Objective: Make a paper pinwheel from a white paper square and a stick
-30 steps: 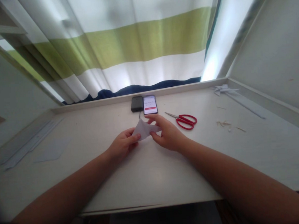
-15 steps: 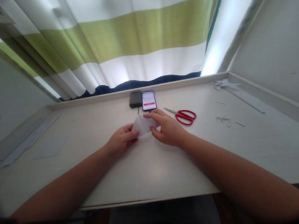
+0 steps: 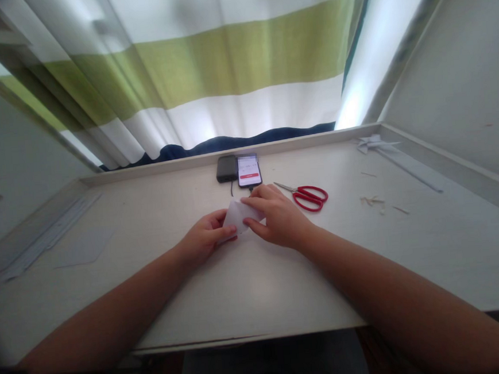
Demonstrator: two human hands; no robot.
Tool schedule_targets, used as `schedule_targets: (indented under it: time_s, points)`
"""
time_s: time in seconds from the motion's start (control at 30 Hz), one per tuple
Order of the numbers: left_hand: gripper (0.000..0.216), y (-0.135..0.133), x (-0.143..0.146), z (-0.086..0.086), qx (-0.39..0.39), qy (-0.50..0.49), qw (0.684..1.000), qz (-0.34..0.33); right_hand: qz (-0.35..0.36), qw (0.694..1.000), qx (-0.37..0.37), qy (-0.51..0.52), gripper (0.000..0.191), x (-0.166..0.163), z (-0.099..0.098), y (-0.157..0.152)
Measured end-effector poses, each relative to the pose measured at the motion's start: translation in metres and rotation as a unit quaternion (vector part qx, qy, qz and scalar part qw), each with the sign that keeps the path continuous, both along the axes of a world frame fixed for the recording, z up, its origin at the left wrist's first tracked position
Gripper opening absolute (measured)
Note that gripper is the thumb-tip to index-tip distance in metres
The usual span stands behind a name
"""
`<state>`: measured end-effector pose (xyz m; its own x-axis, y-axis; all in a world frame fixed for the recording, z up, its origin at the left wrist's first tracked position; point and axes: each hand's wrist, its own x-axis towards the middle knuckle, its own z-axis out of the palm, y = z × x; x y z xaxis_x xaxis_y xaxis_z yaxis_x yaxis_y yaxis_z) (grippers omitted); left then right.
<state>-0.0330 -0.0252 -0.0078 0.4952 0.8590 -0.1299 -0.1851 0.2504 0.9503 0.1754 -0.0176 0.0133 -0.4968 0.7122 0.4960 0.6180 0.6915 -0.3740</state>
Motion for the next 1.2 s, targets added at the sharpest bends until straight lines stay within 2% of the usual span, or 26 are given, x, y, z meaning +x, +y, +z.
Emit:
schedule_targets:
  time_s: [0.2, 0.47, 0.83, 0.97, 1.2]
  points:
    - [0.033, 0.0001, 0.0016, 0.0002, -0.027, -0.042, 0.999, -0.011, 0.04, 0.998, 0.036, -0.034, 0.04, -0.0011, 0.0003, -0.0002]
    - [0.03, -0.0006, 0.0031, 0.0018, -0.045, -0.048, 0.998, 0.008, 0.063, 0.995, 0.078, -0.024, 0.034, 0.0001, -0.0031, 0.0012]
    - [0.022, 0.0, 0.0039, 0.0008, -0.06, -0.047, 0.996, 0.042, 0.061, 0.995, 0.075, -0.012, 0.024, -0.0011, -0.0016, -0.0014]
    - [0.023, 0.0011, 0.0034, -0.0008, -0.056, -0.047, 0.996, 0.04, 0.059, 0.995, 0.076, -0.005, 0.018, -0.0008, -0.0023, -0.0004]
    - [0.039, 0.0009, -0.0003, 0.0, -0.052, -0.024, 0.998, 0.015, 0.066, 0.995, 0.078, -0.009, 0.002, -0.002, -0.0033, -0.001]
